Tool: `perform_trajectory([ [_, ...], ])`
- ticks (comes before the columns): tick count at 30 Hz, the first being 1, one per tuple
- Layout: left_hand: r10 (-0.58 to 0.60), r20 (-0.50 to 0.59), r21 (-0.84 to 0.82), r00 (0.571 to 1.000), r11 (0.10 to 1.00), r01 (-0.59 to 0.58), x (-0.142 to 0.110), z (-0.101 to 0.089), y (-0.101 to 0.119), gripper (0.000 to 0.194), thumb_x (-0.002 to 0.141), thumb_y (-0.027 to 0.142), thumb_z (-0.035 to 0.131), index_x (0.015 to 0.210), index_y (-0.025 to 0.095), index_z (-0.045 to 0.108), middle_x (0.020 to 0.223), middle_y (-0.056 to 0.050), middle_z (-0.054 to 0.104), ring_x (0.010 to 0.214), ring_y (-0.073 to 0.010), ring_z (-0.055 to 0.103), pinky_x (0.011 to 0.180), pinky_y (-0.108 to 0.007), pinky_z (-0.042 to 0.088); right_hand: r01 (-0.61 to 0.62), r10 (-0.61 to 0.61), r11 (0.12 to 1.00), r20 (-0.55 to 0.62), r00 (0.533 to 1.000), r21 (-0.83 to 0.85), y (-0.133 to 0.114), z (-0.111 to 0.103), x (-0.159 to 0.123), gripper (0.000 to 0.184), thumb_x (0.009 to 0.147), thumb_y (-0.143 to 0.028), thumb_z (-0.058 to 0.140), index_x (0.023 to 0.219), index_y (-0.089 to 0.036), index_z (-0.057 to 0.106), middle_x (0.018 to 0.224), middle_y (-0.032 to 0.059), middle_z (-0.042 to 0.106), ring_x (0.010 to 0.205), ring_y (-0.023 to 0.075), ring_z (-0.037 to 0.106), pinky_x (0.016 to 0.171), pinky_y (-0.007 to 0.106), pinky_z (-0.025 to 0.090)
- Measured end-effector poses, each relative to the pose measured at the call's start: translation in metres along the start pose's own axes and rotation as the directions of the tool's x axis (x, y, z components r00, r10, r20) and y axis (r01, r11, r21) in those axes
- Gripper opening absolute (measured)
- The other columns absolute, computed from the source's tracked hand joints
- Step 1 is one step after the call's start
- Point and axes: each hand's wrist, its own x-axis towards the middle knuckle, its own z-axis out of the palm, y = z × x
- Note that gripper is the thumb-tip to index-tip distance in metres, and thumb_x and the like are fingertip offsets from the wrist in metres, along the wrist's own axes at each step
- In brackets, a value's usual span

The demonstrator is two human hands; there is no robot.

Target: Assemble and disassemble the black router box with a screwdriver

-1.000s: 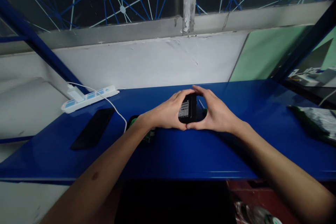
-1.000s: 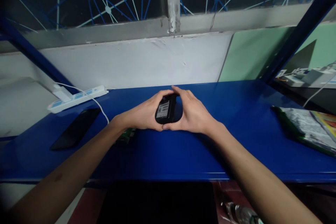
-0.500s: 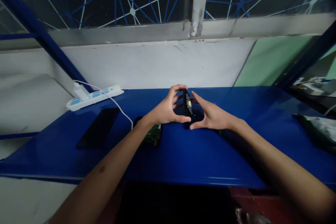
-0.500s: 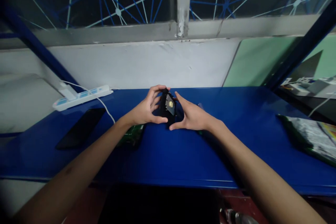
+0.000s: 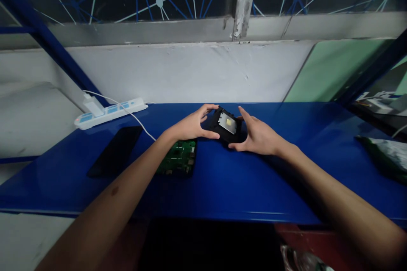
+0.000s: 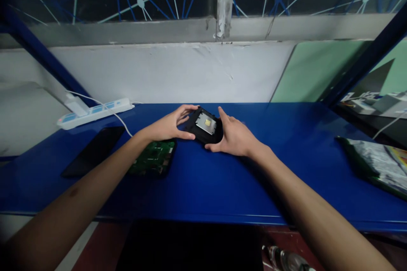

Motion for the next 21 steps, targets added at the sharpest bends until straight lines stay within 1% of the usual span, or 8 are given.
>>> perform_trajectory([
  [3, -0.054, 0.013, 0.062, 0.998, 0.997, 0.053, 0.002, -0.004, -0.002, 0.085, 0.071, 0.046, 0.080, 0.144, 0.029, 0.039, 0.159, -0.010, 0.033, 0.148, -0.0360, 0.031, 0.119, -0.054, 0.028, -0.014, 0.013, 0.999, -0.032, 0.999, -0.035, 0.002, 0.001, 0.000, 0.130, 0.064, -0.071, 0.072, 0.159, -0.006, 0.011, 0.138, 0.0255, 0.058, 0.127, 0.0467, 0.054, 0.101, 0.063, 0.047],
  [6, -0.106, 0.018, 0.166, 0.994, 0.981, 0.101, 0.003, -0.007, 0.003, 0.094, 0.069, 0.047, 0.082, 0.148, 0.028, 0.036, 0.160, -0.012, 0.033, 0.146, -0.0391, 0.033, 0.115, -0.054, 0.033, -0.015, 0.013, 0.999, -0.036, 0.999, -0.047, 0.003, -0.001, -0.001, 0.129, 0.064, -0.070, 0.072, 0.159, -0.006, 0.013, 0.140, 0.0261, 0.055, 0.129, 0.0468, 0.052, 0.101, 0.062, 0.046],
  [8, -0.108, 0.028, 0.231, 0.994, 0.968, 0.098, 0.003, -0.008, 0.009, 0.100, 0.066, 0.047, 0.083, 0.150, 0.025, 0.034, 0.160, -0.013, 0.033, 0.145, -0.0403, 0.034, 0.115, -0.053, 0.033, 0.006, -0.007, 0.999, -0.027, 1.000, -0.044, 0.003, -0.003, -0.002, 0.128, 0.064, -0.067, 0.074, 0.159, -0.007, 0.012, 0.141, 0.0257, 0.055, 0.129, 0.0463, 0.051, 0.102, 0.062, 0.046],
  [11, -0.110, 0.081, 0.310, 0.991, 0.947, 0.080, 0.004, -0.006, 0.020, 0.107, 0.064, 0.049, 0.083, 0.153, 0.023, 0.028, 0.160, -0.015, 0.031, 0.145, -0.0409, 0.034, 0.114, -0.054, 0.033, 0.071, -0.072, 0.997, -0.027, 0.997, -0.029, 0.007, -0.008, -0.004, 0.126, 0.065, -0.063, 0.076, 0.159, -0.008, 0.012, 0.141, 0.0251, 0.054, 0.128, 0.0445, 0.052, 0.102, 0.062, 0.046],
  [15, -0.115, 0.131, 0.451, 0.985, 0.892, 0.044, 0.007, 0.000, 0.032, 0.115, 0.062, 0.052, 0.081, 0.155, 0.018, 0.023, 0.160, -0.019, 0.029, 0.145, -0.0432, 0.029, 0.114, -0.057, 0.030, 0.158, -0.158, 0.987, -0.059, 0.986, 0.002, 0.014, -0.014, -0.010, 0.125, 0.065, -0.063, 0.077, 0.159, -0.013, 0.014, 0.143, 0.0233, 0.053, 0.130, 0.0427, 0.051, 0.104, 0.063, 0.044],
  [18, -0.072, 0.079, 0.502, 0.994, 0.865, 0.023, 0.004, 0.000, 0.037, 0.114, 0.061, 0.058, 0.081, 0.153, 0.016, 0.028, 0.156, -0.019, 0.034, 0.143, -0.0416, 0.032, 0.114, -0.054, 0.032, 0.189, -0.182, 0.978, -0.083, 0.980, 0.086, 0.015, -0.020, -0.015, 0.123, 0.066, -0.064, 0.078, 0.160, -0.019, 0.012, 0.148, 0.0204, 0.049, 0.134, 0.0402, 0.049, 0.108, 0.061, 0.042],
  [20, -0.037, 0.011, 0.501, 0.999, 0.865, 0.026, -0.002, -0.003, 0.039, 0.113, 0.060, 0.062, 0.081, 0.151, 0.018, 0.032, 0.153, -0.018, 0.037, 0.141, -0.0399, 0.035, 0.114, -0.053, 0.034, 0.184, -0.164, 0.972, -0.137, 0.977, 0.147, 0.015, -0.025, -0.016, 0.114, 0.072, -0.063, 0.075, 0.159, -0.022, 0.015, 0.151, 0.0186, 0.047, 0.136, 0.0379, 0.049, 0.110, 0.059, 0.041],
  [21, -0.029, -0.027, 0.497, 0.999, 0.867, 0.038, -0.006, -0.004, 0.041, 0.112, 0.060, 0.063, 0.081, 0.150, 0.019, 0.033, 0.152, -0.017, 0.038, 0.140, -0.0395, 0.036, 0.114, -0.053, 0.034, 0.170, -0.139, 0.972, -0.185, 0.973, 0.161, 0.015, -0.027, -0.016, 0.105, 0.077, -0.063, 0.071, 0.158, -0.022, 0.019, 0.151, 0.0182, 0.048, 0.135, 0.0367, 0.050, 0.109, 0.058, 0.042],
])
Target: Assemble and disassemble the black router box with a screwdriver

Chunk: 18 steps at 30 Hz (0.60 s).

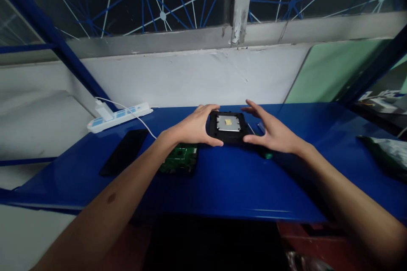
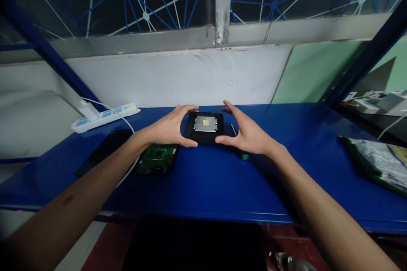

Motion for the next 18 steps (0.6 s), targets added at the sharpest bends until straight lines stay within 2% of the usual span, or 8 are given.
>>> perform_trajectory([
  [3, -0.077, -0.083, -0.016, 0.994, 0.997, 0.076, -0.018, -0.004, 0.005, 0.108, 0.061, 0.062, 0.082, 0.148, 0.020, 0.034, 0.146, -0.016, 0.042, 0.137, -0.0400, 0.039, 0.113, -0.055, 0.035, -0.129, 0.113, 0.989, -0.189, 0.975, -0.070, 0.008, -0.007, 0.002, 0.071, 0.090, -0.061, 0.054, 0.146, -0.018, 0.043, 0.133, 0.0185, 0.062, 0.117, 0.0326, 0.063, 0.097, 0.052, 0.052],
  [5, -0.127, -0.099, -0.032, 0.987, 0.992, 0.125, -0.032, -0.002, 0.013, 0.109, 0.061, 0.062, 0.082, 0.148, 0.018, 0.034, 0.145, -0.017, 0.041, 0.134, -0.0405, 0.042, 0.111, -0.056, 0.037, -0.275, 0.231, 0.942, -0.226, 0.946, -0.190, 0.020, -0.010, 0.003, 0.057, 0.094, -0.057, 0.048, 0.132, -0.016, 0.057, 0.115, 0.0167, 0.069, 0.098, 0.0297, 0.069, 0.086, 0.048, 0.056],
  [7, -0.144, -0.084, -0.043, 0.986, 0.989, 0.141, -0.046, 0.005, 0.023, 0.109, 0.061, 0.063, 0.081, 0.148, 0.018, 0.034, 0.142, -0.017, 0.042, 0.131, -0.0411, 0.045, 0.107, -0.057, 0.041, -0.376, 0.340, 0.865, -0.163, 0.926, -0.333, 0.033, -0.011, 0.003, 0.050, 0.093, -0.053, 0.050, 0.124, -0.016, 0.061, 0.109, 0.0155, 0.070, 0.091, 0.0291, 0.070, 0.084, 0.047, 0.055],
  [11, -0.057, -0.058, -0.024, 0.997, 0.998, 0.056, -0.063, 0.026, 0.040, 0.100, 0.055, 0.058, 0.086, 0.137, 0.020, 0.044, 0.133, -0.012, 0.052, 0.123, -0.0372, 0.049, 0.099, -0.051, 0.049, -0.415, 0.484, 0.749, -0.001, 0.875, -0.517, 0.050, -0.005, 0.000, 0.045, 0.093, -0.046, 0.047, 0.125, -0.017, 0.062, 0.106, 0.0165, 0.071, 0.100, 0.0316, 0.069, 0.082, 0.043, 0.053],
  [14, 0.005, -0.040, 0.007, 0.999, 1.000, -0.005, -0.067, 0.041, 0.045, 0.095, 0.054, 0.056, 0.087, 0.132, 0.020, 0.048, 0.128, -0.010, 0.057, 0.120, -0.0353, 0.050, 0.098, -0.048, 0.049, -0.422, 0.532, 0.706, 0.032, 0.846, -0.569, 0.051, 0.001, -0.003, 0.047, 0.093, -0.045, 0.045, 0.129, -0.019, 0.061, 0.110, 0.0179, 0.069, 0.095, 0.0317, 0.070, 0.076, 0.041, 0.051],
  [18, -0.038, -0.004, 0.019, 0.999, 0.999, 0.038, -0.067, 0.056, 0.041, 0.100, 0.055, 0.063, 0.085, 0.136, 0.017, 0.047, 0.129, -0.014, 0.058, 0.120, -0.0367, 0.052, 0.100, -0.050, 0.048, -0.405, 0.517, 0.703, 0.029, 0.856, -0.585, 0.049, 0.007, -0.005, 0.045, 0.092, -0.041, 0.048, 0.128, -0.019, 0.061, 0.110, 0.0185, 0.068, 0.090, 0.0311, 0.070, 0.072, 0.040, 0.050],
])
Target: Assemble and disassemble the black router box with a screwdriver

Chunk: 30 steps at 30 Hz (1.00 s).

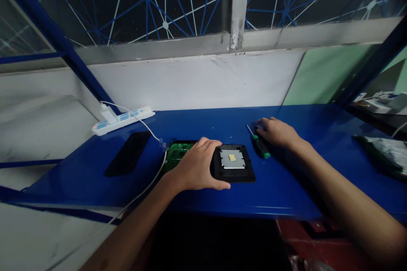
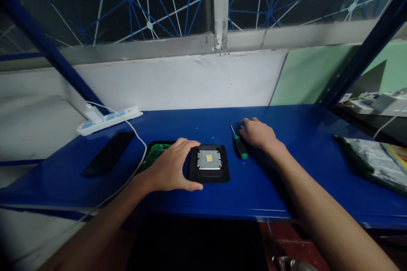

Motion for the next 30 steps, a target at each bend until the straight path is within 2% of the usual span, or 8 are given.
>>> perform_trajectory([
  [8, -0.068, 0.128, 0.028, 0.989, 0.997, 0.065, -0.005, 0.011, -0.005, 0.114, 0.068, 0.077, 0.072, 0.153, 0.012, 0.032, 0.157, -0.019, 0.037, 0.147, -0.0467, 0.023, 0.113, -0.064, 0.033, 0.002, 0.006, 0.999, -0.174, 0.985, 0.049, 0.000, -0.007, -0.001, 0.048, 0.096, -0.031, 0.045, 0.140, -0.014, 0.051, 0.108, 0.0188, 0.066, 0.092, 0.0287, 0.069, 0.080, 0.040, 0.052],
  [10, -0.078, 0.138, 0.024, 0.987, 0.997, 0.075, -0.005, 0.011, -0.005, 0.116, 0.068, 0.079, 0.070, 0.154, 0.012, 0.032, 0.158, -0.018, 0.036, 0.148, -0.0464, 0.022, 0.114, -0.064, 0.032, 0.011, 0.041, 0.990, -0.372, 0.927, 0.137, -0.004, -0.015, -0.002, 0.050, 0.097, -0.033, 0.045, 0.143, -0.014, 0.048, 0.111, 0.0186, 0.064, 0.092, 0.0286, 0.068, 0.083, 0.043, 0.053],
  [12, -0.075, 0.136, 0.024, 0.988, 0.997, 0.073, -0.004, 0.011, -0.005, 0.116, 0.067, 0.080, 0.070, 0.153, 0.012, 0.033, 0.158, -0.017, 0.037, 0.148, -0.0461, 0.022, 0.115, -0.063, 0.032, 0.107, 0.090, 0.950, -0.583, 0.807, 0.294, -0.012, -0.022, -0.005, 0.048, 0.096, -0.036, 0.050, 0.140, -0.017, 0.051, 0.108, 0.0145, 0.064, 0.084, 0.0247, 0.067, 0.085, 0.045, 0.054],
  [14, -0.077, 0.129, 0.020, 0.989, 0.997, 0.075, -0.003, 0.012, -0.006, 0.115, 0.067, 0.081, 0.069, 0.153, 0.013, 0.033, 0.158, -0.017, 0.038, 0.148, -0.0456, 0.022, 0.116, -0.062, 0.031, 0.276, 0.100, 0.855, -0.664, 0.741, 0.438, -0.022, -0.025, -0.009, 0.049, 0.096, -0.040, 0.054, 0.141, -0.022, 0.048, 0.106, 0.0097, 0.063, 0.070, 0.0187, 0.066, 0.080, 0.042, 0.057],
  [16, -0.084, 0.121, 0.010, 0.989, 0.996, 0.083, -0.003, 0.013, -0.008, 0.115, 0.068, 0.081, 0.067, 0.153, 0.013, 0.033, 0.158, -0.016, 0.037, 0.148, -0.0451, 0.022, 0.116, -0.062, 0.031, 0.409, 0.076, 0.755, -0.688, 0.722, 0.513, -0.032, -0.023, -0.015, 0.053, 0.094, -0.044, 0.058, 0.142, -0.026, 0.045, 0.107, 0.0072, 0.063, 0.066, 0.0170, 0.065, 0.073, 0.041, 0.059],
  [21, -0.064, 0.080, -0.016, 0.995, 0.998, 0.066, -0.002, 0.015, -0.010, 0.110, 0.068, 0.080, 0.068, 0.152, 0.016, 0.036, 0.155, -0.016, 0.041, 0.146, -0.0440, 0.027, 0.115, -0.061, 0.032, 0.490, 0.020, 0.650, -0.657, 0.753, 0.581, -0.049, -0.013, -0.025, 0.053, 0.088, -0.046, 0.068, 0.133, -0.028, 0.049, 0.106, 0.0046, 0.062, 0.070, 0.0175, 0.067, 0.071, 0.039, 0.060],
  [25, -0.042, 0.053, -0.037, 0.998, 0.998, 0.044, -0.003, 0.016, -0.012, 0.106, 0.068, 0.078, 0.070, 0.150, 0.017, 0.039, 0.153, -0.016, 0.043, 0.145, -0.0432, 0.030, 0.114, -0.060, 0.033, 0.442, 0.011, 0.640, -0.583, 0.813, 0.629, -0.057, -0.014, -0.031, 0.051, 0.087, -0.046, 0.068, 0.130, -0.027, 0.048, 0.108, 0.0062, 0.061, 0.074, 0.0195, 0.069, 0.070, 0.038, 0.060],
  [30, -0.021, 0.035, -0.055, 0.999, 0.998, 0.023, -0.003, 0.017, -0.015, 0.105, 0.068, 0.080, 0.068, 0.149, 0.020, 0.040, 0.151, -0.015, 0.045, 0.143, -0.0424, 0.033, 0.113, -0.060, 0.034, 0.431, -0.020, 0.641, -0.548, 0.836, 0.635, -0.061, -0.015, -0.034, 0.051, 0.086, -0.046, 0.068, 0.128, -0.026, 0.048, 0.102, 0.0051, 0.063, 0.072, 0.0195, 0.068, 0.066, 0.036, 0.058],
])
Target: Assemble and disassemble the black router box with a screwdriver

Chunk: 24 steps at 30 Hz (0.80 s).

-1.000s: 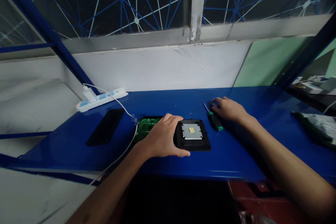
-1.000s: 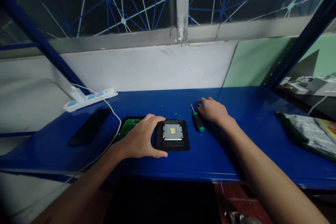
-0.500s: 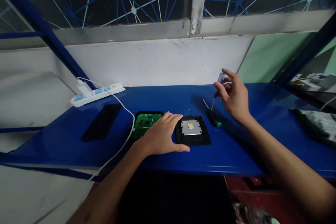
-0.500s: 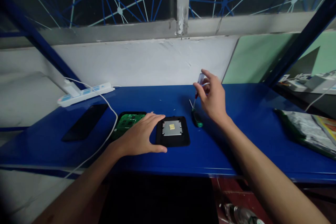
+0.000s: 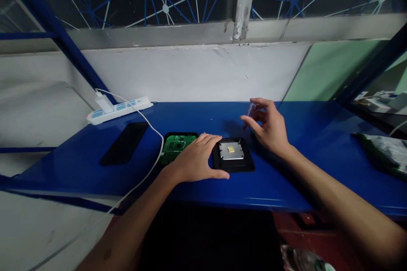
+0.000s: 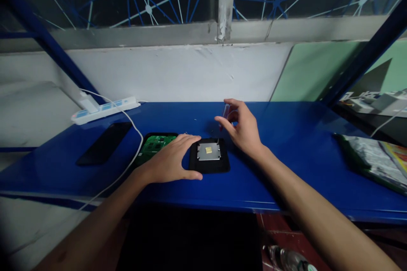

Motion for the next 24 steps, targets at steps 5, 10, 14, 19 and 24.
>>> perform_trajectory([
  [5, -0.007, 0.004, -0.001, 1.000, 1.000, 0.007, 0.0002, -0.0014, 0.0018, 0.104, 0.068, 0.077, 0.071, 0.148, 0.018, 0.040, 0.151, -0.016, 0.045, 0.142, -0.0408, 0.035, 0.112, -0.058, 0.036, 0.014, -0.014, 1.000, 0.004, 1.000, 0.001, 0.0003, 0.0001, -0.0006, 0.048, 0.087, -0.044, 0.067, 0.127, -0.025, 0.048, 0.098, 0.0040, 0.062, 0.070, 0.0180, 0.068, 0.064, 0.034, 0.057],
  [10, 0.021, -0.013, 0.021, 1.000, 1.000, -0.021, 0.0005, -0.0004, 0.0017, 0.101, 0.070, 0.075, 0.072, 0.147, 0.017, 0.042, 0.149, -0.015, 0.047, 0.140, -0.0380, 0.038, 0.113, -0.054, 0.037, 0.017, -0.017, 1.000, -0.009, 1.000, -0.001, -0.0020, 0.0007, -0.0016, 0.049, 0.086, -0.045, 0.068, 0.126, -0.024, 0.049, 0.102, 0.0054, 0.063, 0.072, 0.0181, 0.069, 0.064, 0.033, 0.057],
  [14, 0.042, -0.023, 0.017, 0.999, 0.999, -0.041, 0.0003, -0.0001, 0.0007, 0.101, 0.070, 0.077, 0.070, 0.147, 0.018, 0.042, 0.148, -0.015, 0.048, 0.139, -0.0376, 0.039, 0.112, -0.055, 0.038, 0.038, -0.038, 0.999, 0.010, 0.999, -0.007, -0.0036, 0.0010, -0.0019, 0.047, 0.088, -0.044, 0.066, 0.127, -0.023, 0.049, 0.098, 0.0046, 0.064, 0.069, 0.0174, 0.069, 0.064, 0.033, 0.056],
  [19, 0.044, -0.025, 0.002, 0.999, 0.999, -0.044, 0.0001, -0.0012, 0.0013, 0.099, 0.070, 0.075, 0.072, 0.147, 0.020, 0.042, 0.147, -0.014, 0.049, 0.137, -0.0370, 0.041, 0.111, -0.054, 0.039, 0.049, -0.049, 0.999, -0.007, 0.999, -0.018, -0.0041, 0.0003, -0.0018, 0.046, 0.089, -0.043, 0.066, 0.127, -0.023, 0.049, 0.095, 0.0040, 0.065, 0.068, 0.0174, 0.069, 0.061, 0.032, 0.055],
  [24, 0.040, -0.027, -0.009, 0.999, 0.999, -0.040, 0.0005, -0.0008, 0.0017, 0.099, 0.070, 0.075, 0.072, 0.148, 0.022, 0.041, 0.148, -0.014, 0.048, 0.137, -0.0385, 0.040, 0.111, -0.057, 0.038, 0.054, -0.053, 0.998, -0.016, 0.998, 0.012, -0.0031, 0.0006, -0.0019, 0.045, 0.089, -0.041, 0.065, 0.127, -0.024, 0.048, 0.102, 0.0050, 0.063, 0.068, 0.0161, 0.070, 0.060, 0.032, 0.056],
])
